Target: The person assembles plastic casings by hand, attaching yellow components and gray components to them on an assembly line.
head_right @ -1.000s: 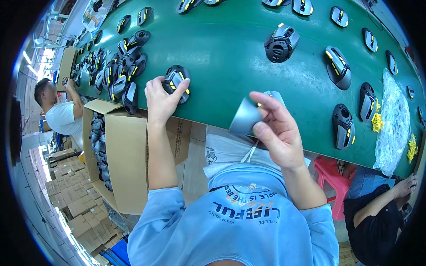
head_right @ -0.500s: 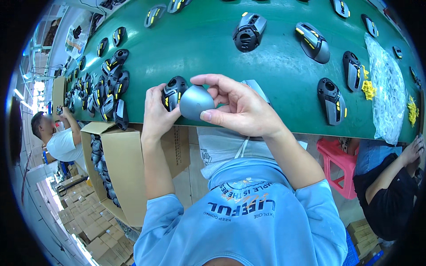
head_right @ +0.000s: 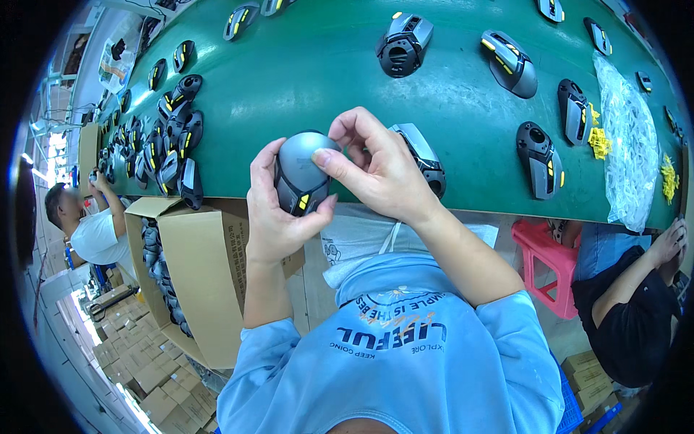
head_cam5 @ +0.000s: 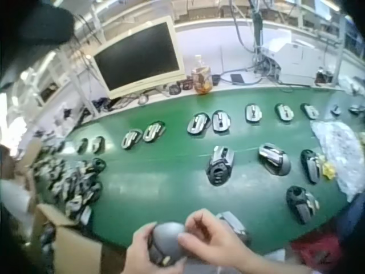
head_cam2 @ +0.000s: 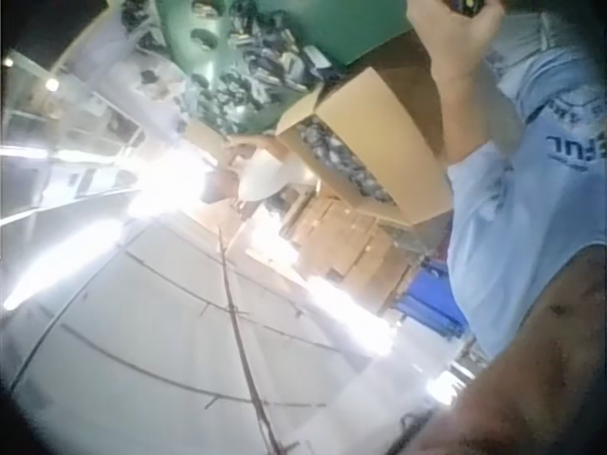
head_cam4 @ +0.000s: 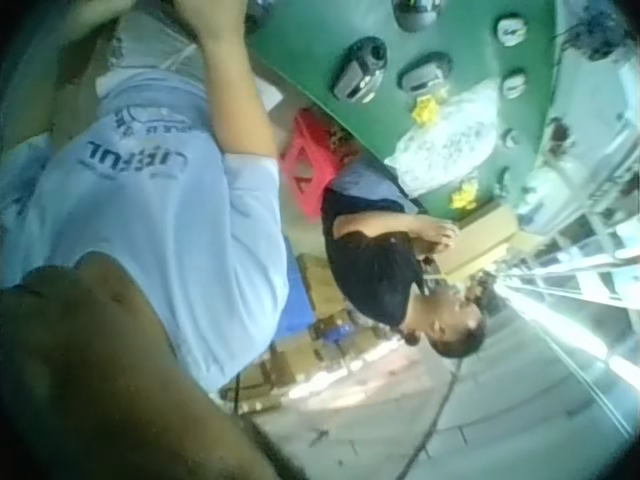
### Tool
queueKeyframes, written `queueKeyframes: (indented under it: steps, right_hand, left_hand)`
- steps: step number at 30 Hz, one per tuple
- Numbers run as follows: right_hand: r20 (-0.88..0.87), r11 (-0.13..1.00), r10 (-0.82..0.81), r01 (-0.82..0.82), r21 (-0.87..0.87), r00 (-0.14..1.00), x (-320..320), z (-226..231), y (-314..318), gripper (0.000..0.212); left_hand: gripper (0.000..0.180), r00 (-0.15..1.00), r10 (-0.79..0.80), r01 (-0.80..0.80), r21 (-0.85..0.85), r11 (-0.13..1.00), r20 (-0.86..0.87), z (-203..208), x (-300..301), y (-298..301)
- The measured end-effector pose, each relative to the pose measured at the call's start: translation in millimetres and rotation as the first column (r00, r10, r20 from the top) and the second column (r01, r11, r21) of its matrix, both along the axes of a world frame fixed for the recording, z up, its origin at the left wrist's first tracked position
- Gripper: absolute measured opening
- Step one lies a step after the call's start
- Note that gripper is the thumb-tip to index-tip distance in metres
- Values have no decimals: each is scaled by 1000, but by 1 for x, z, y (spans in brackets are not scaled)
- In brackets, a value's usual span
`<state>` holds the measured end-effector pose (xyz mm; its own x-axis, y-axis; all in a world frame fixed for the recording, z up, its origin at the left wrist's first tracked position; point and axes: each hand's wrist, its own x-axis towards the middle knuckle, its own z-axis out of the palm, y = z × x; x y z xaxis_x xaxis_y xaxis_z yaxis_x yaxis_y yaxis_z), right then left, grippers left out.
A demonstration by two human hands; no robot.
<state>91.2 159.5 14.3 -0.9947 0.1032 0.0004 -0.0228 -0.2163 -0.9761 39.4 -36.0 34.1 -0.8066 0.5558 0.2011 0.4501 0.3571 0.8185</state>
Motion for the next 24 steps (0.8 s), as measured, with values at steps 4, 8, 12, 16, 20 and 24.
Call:
queueKeyframes:
  steps: [4, 8, 12, 16, 20, 24]
  right_hand:
    - [-264, 866, -230, 321, 383, 937, -1, 2, -4, 40]
    - [-481, 747, 28, 301, 592, 876, -4, 8, 3, 51]
    - [-516, 740, 80, 296, 604, 853, -8, 6, 9, 56]
    - [-560, 739, -26, 393, 547, 828, -4, 4, 9, 56]
    - [-575, 711, 31, 387, 588, 818, -2, 7, 12, 55]
    - [-535, 732, 75, 318, 602, 841, 0, 4, 16, 55]
  left_hand:
    - [92, 994, 24, -23, 11, 1000, -103, 0, 7, 3]
    - [93, 995, 10, -23, -131, 991, -103, 8, 8, 2]
    - [96, 998, 3, -9, -87, 996, -64, 7, 10, 2]
    - [97, 999, 15, -20, -144, 989, -35, 12, 11, 4]
    - [97, 998, 6, -13, -121, 993, -57, 14, 11, 6]
    - [98, 999, -26, 23, -110, 994, -29, 17, 13, 3]
